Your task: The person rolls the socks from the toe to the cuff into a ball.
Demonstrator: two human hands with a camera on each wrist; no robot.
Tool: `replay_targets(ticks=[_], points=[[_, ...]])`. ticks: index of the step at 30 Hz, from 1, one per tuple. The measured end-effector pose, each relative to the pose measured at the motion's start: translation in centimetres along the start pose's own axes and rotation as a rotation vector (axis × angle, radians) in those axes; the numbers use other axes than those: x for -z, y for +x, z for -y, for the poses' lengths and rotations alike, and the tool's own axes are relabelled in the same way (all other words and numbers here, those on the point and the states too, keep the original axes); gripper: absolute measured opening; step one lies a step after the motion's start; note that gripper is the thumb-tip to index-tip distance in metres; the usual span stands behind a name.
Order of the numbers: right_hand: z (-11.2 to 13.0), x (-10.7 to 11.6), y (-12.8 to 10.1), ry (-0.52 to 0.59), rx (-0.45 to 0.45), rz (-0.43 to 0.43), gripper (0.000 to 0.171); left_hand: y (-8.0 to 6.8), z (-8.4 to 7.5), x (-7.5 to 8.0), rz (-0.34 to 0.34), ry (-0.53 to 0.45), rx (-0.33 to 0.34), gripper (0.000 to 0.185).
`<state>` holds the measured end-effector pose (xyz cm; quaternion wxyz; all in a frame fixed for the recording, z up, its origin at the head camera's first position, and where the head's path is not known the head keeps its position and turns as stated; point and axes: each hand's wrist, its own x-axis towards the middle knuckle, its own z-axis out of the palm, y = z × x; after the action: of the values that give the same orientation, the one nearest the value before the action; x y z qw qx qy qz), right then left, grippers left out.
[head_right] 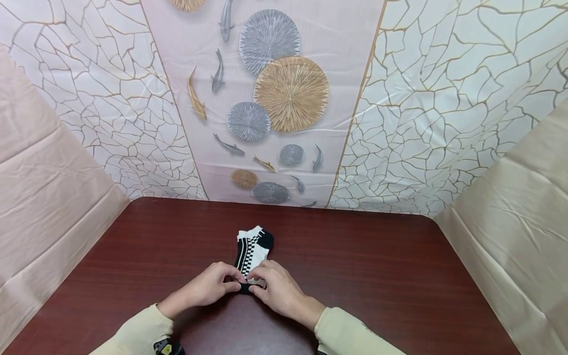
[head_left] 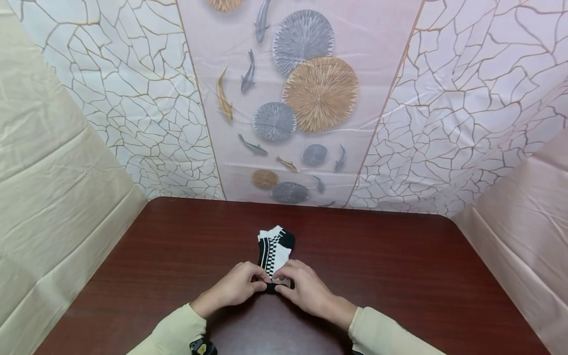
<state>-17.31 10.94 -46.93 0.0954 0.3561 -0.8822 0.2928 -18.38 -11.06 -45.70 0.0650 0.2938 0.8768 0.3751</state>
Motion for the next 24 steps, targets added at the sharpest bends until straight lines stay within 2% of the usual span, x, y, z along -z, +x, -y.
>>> replay_targets(ticks=[4,8,15,19,24], points=[[0.14,-0.22,-0.14,-0.007,0.047,0.003,0.025,-0.20,0.01,0.06,-0.018,-0.020,0.011,0.009],[0.25,-0.39,-0.20,0.001,0.077,0.005,0.021,-0.30,0.09,0.03,-0.029,-0.028,0.024,0.010],[0.06,-0.26,0.10,0.061,0.052,0.042,0.012,-0.20,0.09,-0.03,-0.032,-0.044,0.000,0.015],[-0.04,-0.15,0.18,0.089,0.029,0.063,0.011,-0.12,0.00,-0.03,-0.041,-0.023,-0.023,0.020],[-0.06,-0.05,0.16,0.118,0.023,0.058,0.012,-0.07,0.06,-0.01,-0.023,-0.050,-0.018,0.019]])
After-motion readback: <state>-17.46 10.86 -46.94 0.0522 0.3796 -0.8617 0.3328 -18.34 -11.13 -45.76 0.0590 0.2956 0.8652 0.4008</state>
